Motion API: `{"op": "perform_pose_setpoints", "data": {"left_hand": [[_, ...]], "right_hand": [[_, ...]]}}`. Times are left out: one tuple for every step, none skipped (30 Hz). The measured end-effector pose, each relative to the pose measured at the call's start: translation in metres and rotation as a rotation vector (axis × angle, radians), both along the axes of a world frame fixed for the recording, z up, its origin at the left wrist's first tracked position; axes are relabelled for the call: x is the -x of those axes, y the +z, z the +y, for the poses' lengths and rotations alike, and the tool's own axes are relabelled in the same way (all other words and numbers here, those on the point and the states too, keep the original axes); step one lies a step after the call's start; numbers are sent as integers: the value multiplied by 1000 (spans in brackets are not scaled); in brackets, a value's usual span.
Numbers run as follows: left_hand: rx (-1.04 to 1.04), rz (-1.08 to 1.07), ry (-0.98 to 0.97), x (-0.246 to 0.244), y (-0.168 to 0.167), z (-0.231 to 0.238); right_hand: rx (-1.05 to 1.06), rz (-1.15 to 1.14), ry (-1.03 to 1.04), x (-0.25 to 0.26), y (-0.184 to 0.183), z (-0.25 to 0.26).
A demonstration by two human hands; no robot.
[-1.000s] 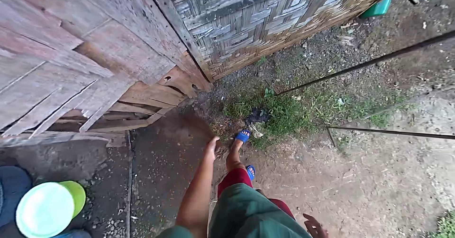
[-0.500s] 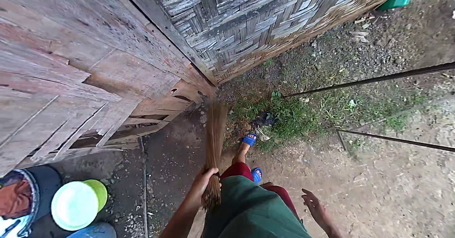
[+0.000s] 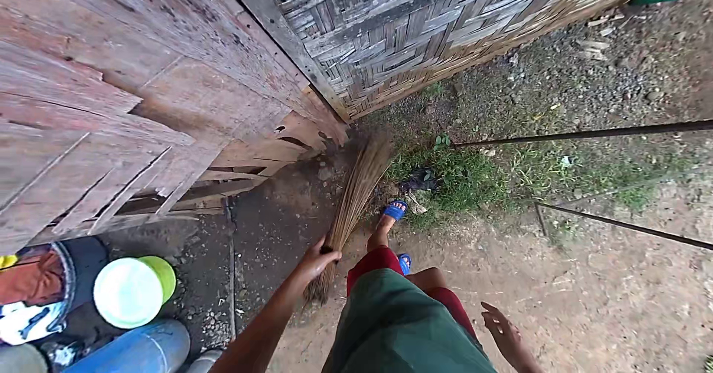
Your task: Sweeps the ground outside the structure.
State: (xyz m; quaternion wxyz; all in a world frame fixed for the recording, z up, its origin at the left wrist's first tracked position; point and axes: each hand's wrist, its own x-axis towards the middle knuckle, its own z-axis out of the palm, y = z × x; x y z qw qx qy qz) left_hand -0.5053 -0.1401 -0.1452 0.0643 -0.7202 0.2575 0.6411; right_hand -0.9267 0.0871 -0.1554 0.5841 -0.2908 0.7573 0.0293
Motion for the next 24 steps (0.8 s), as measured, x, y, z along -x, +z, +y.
{"op": "perform_pose_setpoints", "data": {"left_hand": [[-8, -24, 77, 0, 9, 12], [-15, -43, 162, 8, 13, 21], [-16, -57, 244, 22, 10, 26], [-11, -60, 316, 41, 1, 27], [-19, -46, 375, 62, -10, 22], [-28, -13, 405, 84, -23, 15], [-31, 42, 398, 106, -37, 7], [-30, 121, 354, 127, -47, 0], [-33, 196, 291, 144, -52, -6], [-43, 245, 240, 156, -51, -8], [-50, 270, 204, 161, -45, -9], [-58, 275, 178, 158, -34, -9], [-56, 241, 161, 147, -20, -5], [-42, 186, 127, 126, -7, 5], [-29, 123, 77, 100, 5, 18], [-25, 64, 27, 72, 17, 37], [-33, 7, -4, 50, 28, 58], [-50, -47, -4, 37, 39, 75], [-65, -96, 35, 38, 46, 89], [-66, -133, 103, 51, 46, 101], [-58, -159, 186, 72, 37, 111], [-47, -169, 271, 98, 21, 117], [-37, -152, 338, 125, 0, 120], [-33, -113, 372, 151, -20, 120]], "right_hand": [[20, 10, -26, -1, 0, -3], [38, 16, -49, -3, 1, -5], [44, 20, -62, -5, 3, -7], [56, 19, -66, -8, 6, -8], [73, 9, -67, -11, 8, -8], [94, -4, -65, -13, 10, -7], [115, -14, -51, -14, 10, -5], [129, -25, -27, -13, 10, -4], [123, -38, -2, -10, 9, -3], [104, -52, 17, -7, 8, -1], [85, -63, 35, -3, 8, -1], [78, -72, 53, 4, 5, -3], [68, -80, 71, 11, 1, -3], [61, -87, 87, 18, -3, -4], [49, -100, 103, 27, -7, -5], [33, -109, 123, 38, -10, -7], [17, -116, 145, 50, -13, -8], [10, -117, 164, 61, -16, -8], [16, -112, 174, 73, -19, -7], [33, -99, 173, 85, -20, -5], [50, -83, 167, 97, -20, -1], [70, -69, 160, 110, -19, 4], [92, -58, 160, 121, -19, 9], [109, -51, 171, 132, -20, 15]]}}
